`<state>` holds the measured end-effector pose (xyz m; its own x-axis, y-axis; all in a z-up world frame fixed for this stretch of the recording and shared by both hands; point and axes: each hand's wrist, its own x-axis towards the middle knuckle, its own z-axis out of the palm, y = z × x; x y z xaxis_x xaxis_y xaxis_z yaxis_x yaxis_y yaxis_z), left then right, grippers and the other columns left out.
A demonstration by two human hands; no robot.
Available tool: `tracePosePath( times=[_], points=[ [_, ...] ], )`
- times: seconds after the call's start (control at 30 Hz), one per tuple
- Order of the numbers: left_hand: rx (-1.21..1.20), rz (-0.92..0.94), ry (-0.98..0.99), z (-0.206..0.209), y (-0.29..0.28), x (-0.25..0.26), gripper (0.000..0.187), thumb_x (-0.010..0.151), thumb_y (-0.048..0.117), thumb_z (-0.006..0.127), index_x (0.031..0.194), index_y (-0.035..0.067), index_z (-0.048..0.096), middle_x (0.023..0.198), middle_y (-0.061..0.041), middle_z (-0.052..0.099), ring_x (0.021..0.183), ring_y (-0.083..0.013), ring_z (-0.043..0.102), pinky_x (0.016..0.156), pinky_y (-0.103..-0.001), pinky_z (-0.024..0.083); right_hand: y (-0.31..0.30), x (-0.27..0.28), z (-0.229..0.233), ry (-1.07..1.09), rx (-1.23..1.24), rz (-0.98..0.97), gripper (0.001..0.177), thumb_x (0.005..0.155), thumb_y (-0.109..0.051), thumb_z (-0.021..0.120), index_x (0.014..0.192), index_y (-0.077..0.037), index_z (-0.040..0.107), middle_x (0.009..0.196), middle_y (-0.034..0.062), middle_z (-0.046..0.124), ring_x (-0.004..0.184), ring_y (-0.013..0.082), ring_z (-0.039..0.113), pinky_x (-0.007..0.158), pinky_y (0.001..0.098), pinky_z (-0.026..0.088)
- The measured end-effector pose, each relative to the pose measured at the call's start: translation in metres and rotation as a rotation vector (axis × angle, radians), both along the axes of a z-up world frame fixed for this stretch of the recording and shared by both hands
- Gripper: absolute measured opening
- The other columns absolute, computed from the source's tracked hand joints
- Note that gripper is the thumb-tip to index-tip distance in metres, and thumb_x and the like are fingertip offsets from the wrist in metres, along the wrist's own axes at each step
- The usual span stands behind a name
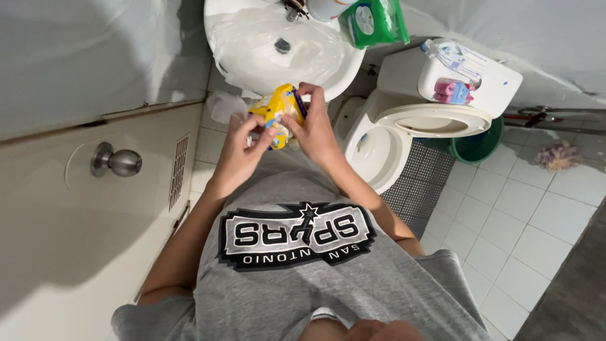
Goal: The person organizes bathroom supplies by moving items from a wall shelf to the toilet tank and sink. They use scissors to cut open a package and place various toiletries, including bottles and wipes, into different locations around the bathroom.
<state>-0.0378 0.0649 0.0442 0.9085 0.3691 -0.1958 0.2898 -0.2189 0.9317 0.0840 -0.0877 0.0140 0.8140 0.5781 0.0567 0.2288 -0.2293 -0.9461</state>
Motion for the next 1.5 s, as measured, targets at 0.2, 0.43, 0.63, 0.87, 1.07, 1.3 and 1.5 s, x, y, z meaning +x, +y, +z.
tracePosePath(
  times=[0.2,0.43,0.63,0.87,1.07,1.3,1.5],
  points=[
    [-0.088,-0.019,0.023,-0.011,-0.004,-0.003,0.024,0.097,0.022,0.075,0.114,0.006,0.069,0.102,-0.004,0.052,0.091,-0.0118,0.057,0.077,-0.026,0.050,-0.026,0.023,-0.050,0.608,-0.084,0.303,0.046,0.096,-0.033,0.071,0.129,-0.005,0.055,0.123,0.0150,0.064,0.113,0.0202,0.060,0.096,0.0322,0.052],
    [-0.210,0.038,-0.095,-0.021,0.002,0.000,0.032,0.101,0.016,0.075,0.126,0.006,0.059,0.101,0.000,0.052,0.092,-0.0091,0.051,0.079,-0.024,0.046,-0.018,0.098,-0.117,0.378,0.216,-0.074,0.063,0.078,-0.003,0.077,0.127,-0.009,0.038,0.125,0.0055,0.047,0.112,0.0182,0.056,0.086,0.0293,0.054],
    [-0.388,0.134,0.053,-0.033,0.006,0.000,0.032,0.099,0.020,0.072,0.125,0.009,0.056,0.093,0.003,0.051,0.074,-0.0048,0.051,0.062,-0.022,0.046,0.017,0.132,-0.188,0.221,-0.038,0.054,0.055,0.080,0.000,0.083,0.119,-0.006,0.044,0.123,0.0159,0.052,0.115,0.0286,0.054,0.101,0.0346,0.048],
    [-0.313,0.161,0.167,-0.034,0.011,-0.002,0.034,0.099,0.028,0.069,0.127,0.013,0.055,0.095,0.003,0.056,0.081,-0.0053,0.055,0.063,-0.023,0.051,0.025,0.139,-0.212,-0.417,-0.391,0.292,0.057,0.066,0.002,0.081,0.118,-0.003,0.057,0.155,0.0200,0.036,0.143,0.0443,0.036,0.117,0.0548,0.031],
    [-0.267,0.169,0.215,-0.028,0.015,0.002,0.035,0.099,0.030,0.068,0.128,0.014,0.056,0.102,0.001,0.059,0.083,-0.0062,0.057,0.064,-0.025,0.052,0.027,0.138,-0.239,-0.583,-0.409,0.222,0.029,0.082,0.007,0.067,0.109,-0.002,0.062,0.157,0.0226,0.040,0.144,0.0455,0.039,0.117,0.0587,0.029],
    [-0.307,0.120,0.226,-0.011,0.015,0.003,0.033,0.103,0.027,0.062,0.133,0.015,0.055,0.122,-0.004,0.062,0.086,-0.0094,0.064,0.067,-0.025,0.053,0.002,0.144,-0.216,-0.205,-0.311,0.070,0.032,0.087,0.006,0.061,0.118,0.002,0.062,0.116,0.0206,0.064,0.114,0.0404,0.060,0.102,0.0450,0.047],
    [-0.312,0.046,0.184,0.005,0.012,0.007,0.039,0.105,0.014,0.053,0.143,0.015,0.045,0.145,-0.013,0.054,0.089,-0.0145,0.069,0.075,-0.028,0.059,0.001,0.151,-0.208,-0.461,-0.328,0.151,0.043,0.082,0.013,0.053,0.121,-0.001,0.064,0.125,0.0228,0.064,0.122,0.0436,0.056,0.105,0.0462,0.047]
  ],
)
